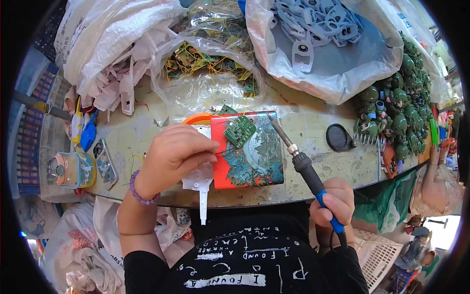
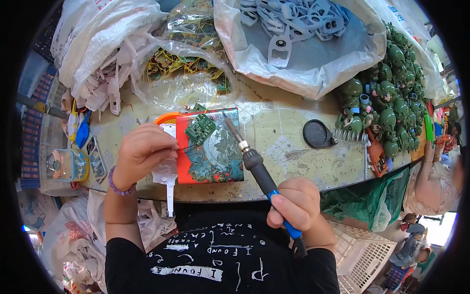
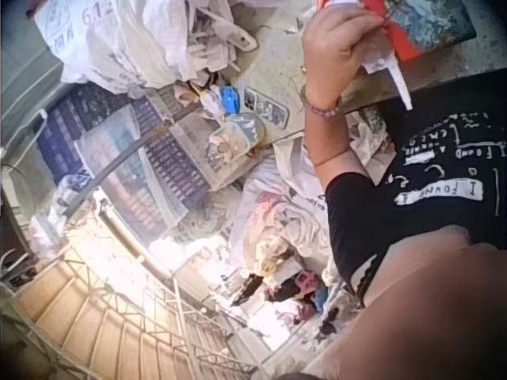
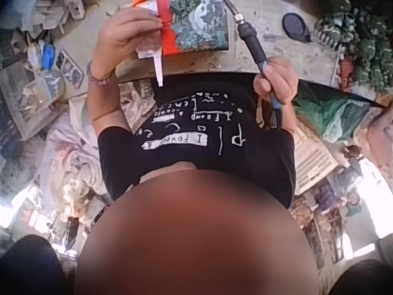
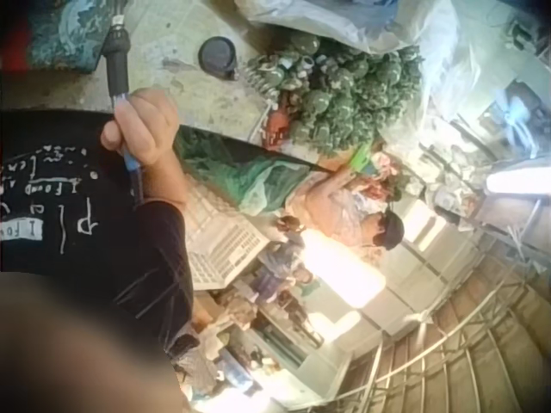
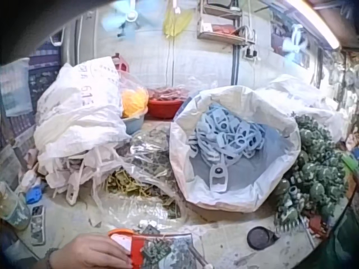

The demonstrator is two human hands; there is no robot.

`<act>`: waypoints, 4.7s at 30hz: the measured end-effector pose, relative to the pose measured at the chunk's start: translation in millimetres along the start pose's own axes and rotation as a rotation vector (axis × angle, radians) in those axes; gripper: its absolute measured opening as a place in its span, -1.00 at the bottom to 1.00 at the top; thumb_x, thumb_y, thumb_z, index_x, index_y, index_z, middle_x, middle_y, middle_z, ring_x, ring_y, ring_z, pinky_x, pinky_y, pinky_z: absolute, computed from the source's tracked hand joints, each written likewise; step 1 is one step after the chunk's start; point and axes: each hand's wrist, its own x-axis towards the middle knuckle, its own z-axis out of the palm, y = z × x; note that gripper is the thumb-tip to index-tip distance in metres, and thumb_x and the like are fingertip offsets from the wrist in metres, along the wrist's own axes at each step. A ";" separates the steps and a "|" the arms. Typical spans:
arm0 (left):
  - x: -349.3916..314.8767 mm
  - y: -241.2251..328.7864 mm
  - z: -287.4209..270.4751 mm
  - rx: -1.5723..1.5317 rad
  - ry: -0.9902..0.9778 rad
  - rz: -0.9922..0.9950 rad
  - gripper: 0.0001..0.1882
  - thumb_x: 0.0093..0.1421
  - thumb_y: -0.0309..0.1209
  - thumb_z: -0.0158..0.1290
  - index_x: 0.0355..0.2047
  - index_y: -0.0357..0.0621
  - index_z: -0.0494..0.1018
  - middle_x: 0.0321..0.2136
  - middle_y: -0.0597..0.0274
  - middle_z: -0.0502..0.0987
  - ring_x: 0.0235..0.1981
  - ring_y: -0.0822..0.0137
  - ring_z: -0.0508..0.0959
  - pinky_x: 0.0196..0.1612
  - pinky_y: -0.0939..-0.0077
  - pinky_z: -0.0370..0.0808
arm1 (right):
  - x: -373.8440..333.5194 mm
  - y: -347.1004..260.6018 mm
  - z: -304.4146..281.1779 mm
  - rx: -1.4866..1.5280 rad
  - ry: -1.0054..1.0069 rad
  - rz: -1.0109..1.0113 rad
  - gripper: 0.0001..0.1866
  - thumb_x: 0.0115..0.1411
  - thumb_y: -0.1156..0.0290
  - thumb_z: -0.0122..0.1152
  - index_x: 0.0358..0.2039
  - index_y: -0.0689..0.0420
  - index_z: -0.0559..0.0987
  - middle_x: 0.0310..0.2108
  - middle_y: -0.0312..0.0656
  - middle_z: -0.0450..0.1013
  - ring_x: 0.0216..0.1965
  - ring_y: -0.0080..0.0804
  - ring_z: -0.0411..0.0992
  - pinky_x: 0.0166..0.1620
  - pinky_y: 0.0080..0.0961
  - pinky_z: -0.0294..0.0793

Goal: Soldering small electronic components and a speaker onto a circuit board and placing them into a toy casing.

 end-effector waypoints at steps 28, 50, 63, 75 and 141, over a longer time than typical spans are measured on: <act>5.1 14.7 12.3 0.313 0.017 0.145 -0.81 -0.07 -0.53 0.21 -0.38 -0.16 0.52 -0.25 0.18 0.54 -0.17 0.11 0.57 -0.11 0.30 0.52 | 7.8 -12.7 1.3 0.118 -0.046 0.091 -0.69 0.34 0.10 -0.05 -0.20 0.11 0.31 -0.59 -0.27 0.35 -0.65 -0.38 0.35 -0.56 -0.50 0.36; 12.4 31.4 11.5 0.143 -0.001 -0.195 -0.91 -0.13 -0.58 0.17 -0.54 -0.24 0.50 -0.31 0.16 0.53 -0.31 0.21 0.56 -0.24 0.44 0.48 | 4.5 -8.9 2.9 0.345 -0.046 0.107 -0.69 0.22 0.22 0.22 -0.18 0.17 0.43 -0.49 -0.24 0.43 -0.54 -0.33 0.45 -0.56 -0.46 0.45; 22.2 36.8 11.8 0.229 -0.014 -0.136 -0.90 -0.14 -0.57 0.17 -0.61 -0.24 0.45 -0.37 0.21 0.46 -0.44 0.19 0.52 -0.39 0.40 0.48 | 9.0 -7.0 4.1 0.411 -0.162 0.051 -0.69 0.16 0.25 0.29 -0.22 0.20 0.49 -0.49 -0.23 0.44 -0.55 -0.36 0.44 -0.57 -0.50 0.46; 23.2 38.6 14.1 0.234 -0.009 -0.155 -0.89 -0.15 -0.57 0.16 -0.63 -0.25 0.42 -0.39 0.20 0.45 -0.45 0.19 0.51 -0.39 0.39 0.47 | 9.7 -7.3 1.3 0.410 -0.212 0.060 -0.67 0.11 0.26 0.34 -0.21 0.18 0.50 -0.47 -0.25 0.46 -0.53 -0.37 0.45 -0.53 -0.50 0.48; 23.5 38.7 12.5 0.276 -0.022 -0.167 -0.88 -0.18 -0.53 0.17 -0.66 -0.21 0.42 -0.49 0.23 0.43 -0.48 0.18 0.46 -0.36 0.35 0.38 | 11.5 -9.5 7.3 0.359 -0.233 -0.047 -0.65 0.07 0.20 0.37 -0.26 0.17 0.51 -0.51 -0.27 0.44 -0.55 -0.43 0.41 -0.58 -0.59 0.41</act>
